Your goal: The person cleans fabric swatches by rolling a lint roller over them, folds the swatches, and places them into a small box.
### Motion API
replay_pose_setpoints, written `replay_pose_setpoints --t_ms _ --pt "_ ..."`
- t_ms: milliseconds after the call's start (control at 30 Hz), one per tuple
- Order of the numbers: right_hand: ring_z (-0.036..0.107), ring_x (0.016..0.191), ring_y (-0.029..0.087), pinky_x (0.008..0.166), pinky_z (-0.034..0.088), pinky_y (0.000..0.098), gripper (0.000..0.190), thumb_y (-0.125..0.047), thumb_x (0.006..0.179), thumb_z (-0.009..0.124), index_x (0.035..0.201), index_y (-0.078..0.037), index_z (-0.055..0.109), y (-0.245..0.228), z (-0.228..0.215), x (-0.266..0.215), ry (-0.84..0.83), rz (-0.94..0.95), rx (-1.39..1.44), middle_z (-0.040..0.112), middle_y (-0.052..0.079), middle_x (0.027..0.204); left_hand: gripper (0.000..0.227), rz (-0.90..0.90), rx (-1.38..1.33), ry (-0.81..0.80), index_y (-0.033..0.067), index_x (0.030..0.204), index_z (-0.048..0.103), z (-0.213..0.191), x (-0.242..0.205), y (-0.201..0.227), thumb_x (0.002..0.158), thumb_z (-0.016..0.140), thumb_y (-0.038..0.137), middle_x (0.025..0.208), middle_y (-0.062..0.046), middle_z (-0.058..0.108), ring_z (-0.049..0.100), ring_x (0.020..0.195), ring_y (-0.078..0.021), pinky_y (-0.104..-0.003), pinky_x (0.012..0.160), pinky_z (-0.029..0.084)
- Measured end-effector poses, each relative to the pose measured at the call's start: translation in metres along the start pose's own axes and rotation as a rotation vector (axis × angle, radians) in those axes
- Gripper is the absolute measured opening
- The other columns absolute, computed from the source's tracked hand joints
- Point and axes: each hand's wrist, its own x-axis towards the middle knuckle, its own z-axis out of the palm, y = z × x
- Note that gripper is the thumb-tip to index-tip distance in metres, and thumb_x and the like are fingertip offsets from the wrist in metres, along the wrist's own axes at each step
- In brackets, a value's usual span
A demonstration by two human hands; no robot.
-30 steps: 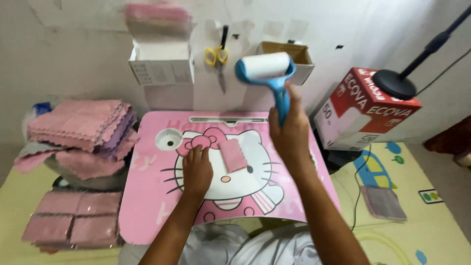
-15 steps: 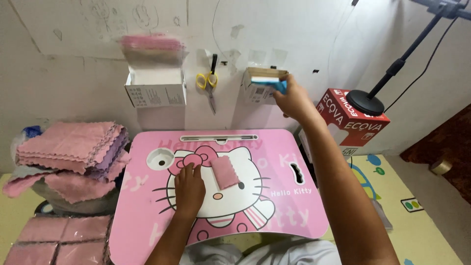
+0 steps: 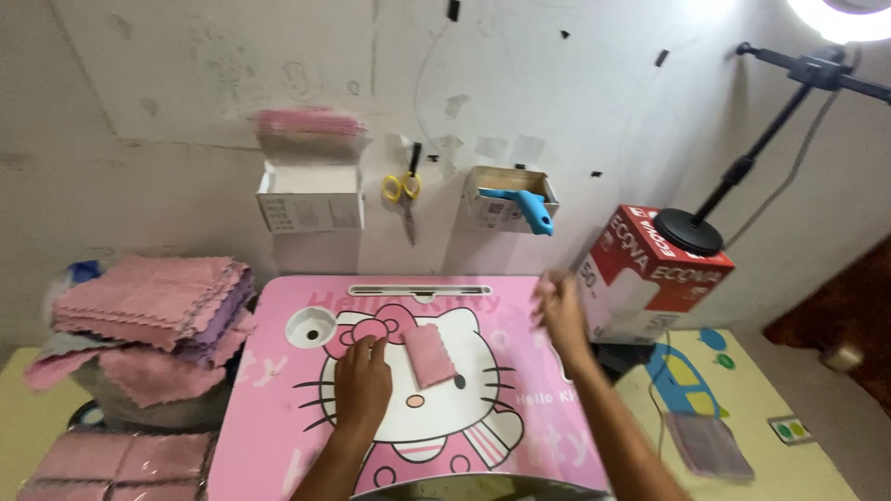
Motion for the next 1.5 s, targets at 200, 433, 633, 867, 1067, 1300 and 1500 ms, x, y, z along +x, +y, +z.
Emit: replay_pose_setpoints --t_ms 200,433,633,867,1067,1300,1500 --pt "0.066 0.086 0.018 0.084 0.049 0.0338 0.04 -0.033 0.093 0.065 0.129 -0.016 0.062 0.112 0.057 -0.036 -0.07 -0.093 -0.278 0.072 0.002 0.093 0.035 0.028 -0.092 0.166 0.0137 0.12 0.071 -0.016 0.006 0.005 0.086 0.067 0.007 0.111 -0.004 0.069 0.063 0.09 -0.0241 -0.041 0.066 0.05" --pt "0.068 0.102 0.03 0.093 0.049 0.0463 0.045 -0.033 0.093 0.061 0.133 -0.011 0.062 0.12 0.065 -0.038 -0.061 -0.258 -0.435 0.074 0.011 0.106 0.022 -0.225 -0.381 0.292 0.011 0.117 0.065 -0.089 0.064 -0.008 0.097 0.061 0.018 0.103 -0.005 0.065 0.058 0.091 -0.0254 -0.04 0.074 0.051" --pt "0.067 0.106 0.032 0.098 0.047 0.047 0.047 -0.034 0.092 0.063 0.134 -0.014 0.06 0.153 0.069 -0.029 -0.05 -0.25 -0.494 0.075 0.006 0.113 0.039 -0.251 -0.398 0.686 0.0028 0.128 0.055 -0.154 0.194 -0.071 0.101 0.061 0.03 0.12 -0.016 0.058 0.057 0.114 -0.0343 -0.047 0.102 0.044" --pt "0.07 0.105 0.026 0.091 0.053 0.0457 0.049 -0.045 0.089 0.063 0.134 -0.026 0.062 0.182 0.079 -0.023 0.043 -0.141 -0.587 0.076 -0.008 0.108 0.071 -0.594 -0.377 0.157 0.0115 0.133 0.049 -0.164 0.289 -0.126 0.081 0.079 0.047 0.128 -0.014 0.059 0.06 0.114 -0.0313 -0.044 0.087 0.052" --pt "0.071 0.104 0.023 0.092 0.052 0.0418 0.05 -0.045 0.087 0.066 0.132 -0.022 0.065 0.185 0.081 -0.018 0.063 -0.129 -0.508 0.078 -0.008 0.101 0.047 -0.611 -0.48 0.154 0.0138 0.107 0.062 -0.152 0.295 -0.135 0.076 0.088 0.038 0.096 -0.003 0.074 0.071 0.088 -0.0194 -0.033 0.076 0.055" --pt "0.07 0.104 0.026 0.092 0.051 0.0425 0.046 -0.042 0.088 0.065 0.13 -0.022 0.066 0.163 0.081 -0.028 0.083 -0.093 -0.505 0.078 -0.006 0.103 0.039 -0.591 -0.537 0.057 0.0168 0.089 0.072 -0.168 0.297 -0.121 0.073 0.087 0.049 0.086 0.003 0.072 0.067 0.083 -0.0115 -0.027 0.074 0.051" --pt "0.069 0.104 0.025 0.091 0.051 0.0427 0.047 -0.044 0.089 0.064 0.132 -0.024 0.065 0.174 0.08 -0.022 0.047 -0.059 -0.525 0.077 -0.008 0.104 0.011 -0.495 -0.471 0.184 0.0163 0.085 0.078 -0.145 0.304 -0.146 0.081 0.087 0.023 0.085 0.002 0.078 0.071 0.079 -0.011 -0.028 0.075 0.056"
